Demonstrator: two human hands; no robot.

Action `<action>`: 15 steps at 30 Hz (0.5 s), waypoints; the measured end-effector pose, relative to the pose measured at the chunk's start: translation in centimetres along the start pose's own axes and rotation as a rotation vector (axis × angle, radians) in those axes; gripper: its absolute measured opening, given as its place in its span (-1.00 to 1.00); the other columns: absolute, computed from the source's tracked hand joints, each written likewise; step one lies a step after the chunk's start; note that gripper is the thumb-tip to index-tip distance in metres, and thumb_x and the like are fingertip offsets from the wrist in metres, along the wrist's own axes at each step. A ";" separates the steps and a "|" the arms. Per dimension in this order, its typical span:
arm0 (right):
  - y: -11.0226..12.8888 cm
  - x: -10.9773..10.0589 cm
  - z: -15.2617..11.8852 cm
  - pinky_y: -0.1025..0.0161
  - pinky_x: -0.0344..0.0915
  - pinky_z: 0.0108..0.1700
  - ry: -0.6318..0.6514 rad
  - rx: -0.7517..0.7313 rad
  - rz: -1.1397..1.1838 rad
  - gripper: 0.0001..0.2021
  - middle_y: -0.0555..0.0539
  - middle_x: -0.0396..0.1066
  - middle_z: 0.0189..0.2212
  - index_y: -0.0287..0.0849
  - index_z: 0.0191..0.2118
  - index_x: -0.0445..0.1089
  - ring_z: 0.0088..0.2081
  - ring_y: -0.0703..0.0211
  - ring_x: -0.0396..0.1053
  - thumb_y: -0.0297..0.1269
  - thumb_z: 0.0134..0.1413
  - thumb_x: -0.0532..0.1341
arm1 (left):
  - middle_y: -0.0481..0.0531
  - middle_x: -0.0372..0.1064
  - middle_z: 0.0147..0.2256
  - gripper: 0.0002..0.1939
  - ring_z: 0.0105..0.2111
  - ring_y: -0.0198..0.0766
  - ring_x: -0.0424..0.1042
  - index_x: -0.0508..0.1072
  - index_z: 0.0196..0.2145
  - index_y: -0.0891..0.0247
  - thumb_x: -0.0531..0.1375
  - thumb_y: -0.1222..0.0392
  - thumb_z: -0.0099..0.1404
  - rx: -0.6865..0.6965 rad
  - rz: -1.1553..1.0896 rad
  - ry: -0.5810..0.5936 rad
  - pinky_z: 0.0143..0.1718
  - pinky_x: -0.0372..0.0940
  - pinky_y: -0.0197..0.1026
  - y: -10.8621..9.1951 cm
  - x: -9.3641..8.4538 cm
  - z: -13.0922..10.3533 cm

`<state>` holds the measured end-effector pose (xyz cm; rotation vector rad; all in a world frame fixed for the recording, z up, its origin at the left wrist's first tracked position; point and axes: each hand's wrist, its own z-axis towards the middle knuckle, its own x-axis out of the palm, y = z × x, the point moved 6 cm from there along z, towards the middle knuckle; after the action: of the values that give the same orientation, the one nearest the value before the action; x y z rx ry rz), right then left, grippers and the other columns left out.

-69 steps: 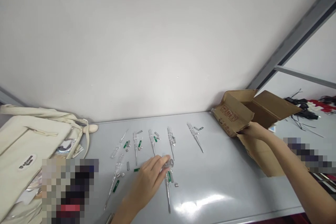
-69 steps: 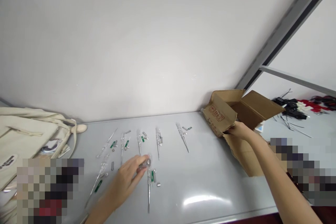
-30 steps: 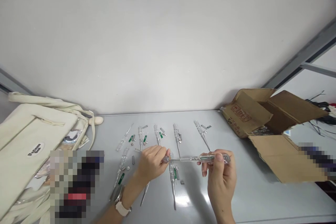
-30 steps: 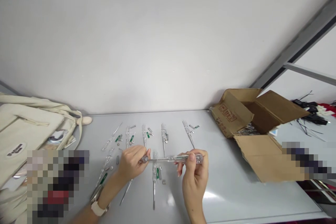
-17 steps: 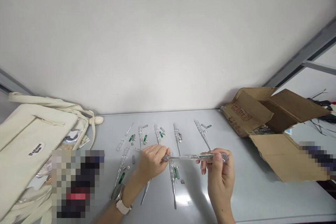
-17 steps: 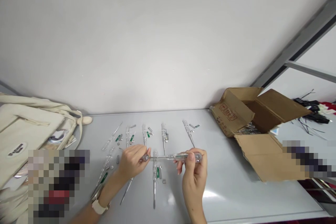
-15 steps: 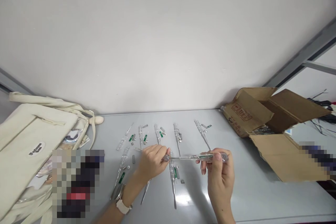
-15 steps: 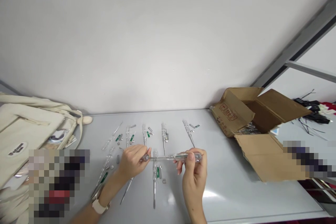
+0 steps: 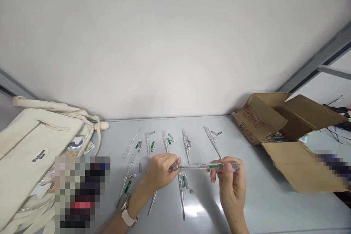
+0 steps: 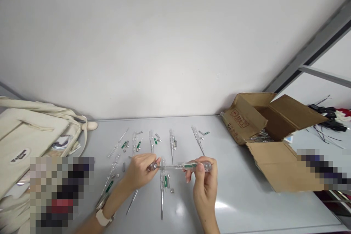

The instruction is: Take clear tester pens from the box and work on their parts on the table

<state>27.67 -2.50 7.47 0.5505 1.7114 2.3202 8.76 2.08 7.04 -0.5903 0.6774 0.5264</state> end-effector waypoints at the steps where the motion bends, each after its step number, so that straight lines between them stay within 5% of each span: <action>1: 0.0 0.0 0.0 0.28 0.27 -0.42 0.005 0.003 0.003 -0.82 0.08 0.35 -0.55 -0.10 -0.20 0.18 -0.56 0.30 0.31 -0.10 0.36 0.05 | -0.19 0.00 -0.68 -0.65 -0.66 -0.42 -0.05 0.05 -0.58 0.21 0.07 0.33 0.31 -0.008 -0.009 0.009 -0.59 -0.09 -0.30 0.0 0.0 0.0; 15: -0.4 -0.2 -0.6 0.29 0.31 -0.42 -0.001 -0.042 -0.078 -0.84 0.09 0.35 -0.57 -0.10 -0.19 0.18 -0.54 0.28 0.35 -0.14 0.38 0.02 | -0.16 0.10 -0.66 -0.70 -0.65 -0.40 0.03 0.15 -0.57 0.22 0.06 0.34 0.31 -0.034 0.085 0.032 -0.58 -0.06 -0.27 0.5 0.2 -0.2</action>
<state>27.60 -3.02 6.90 0.4682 1.6494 2.2952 8.53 2.36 6.59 -0.6053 0.7275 0.6094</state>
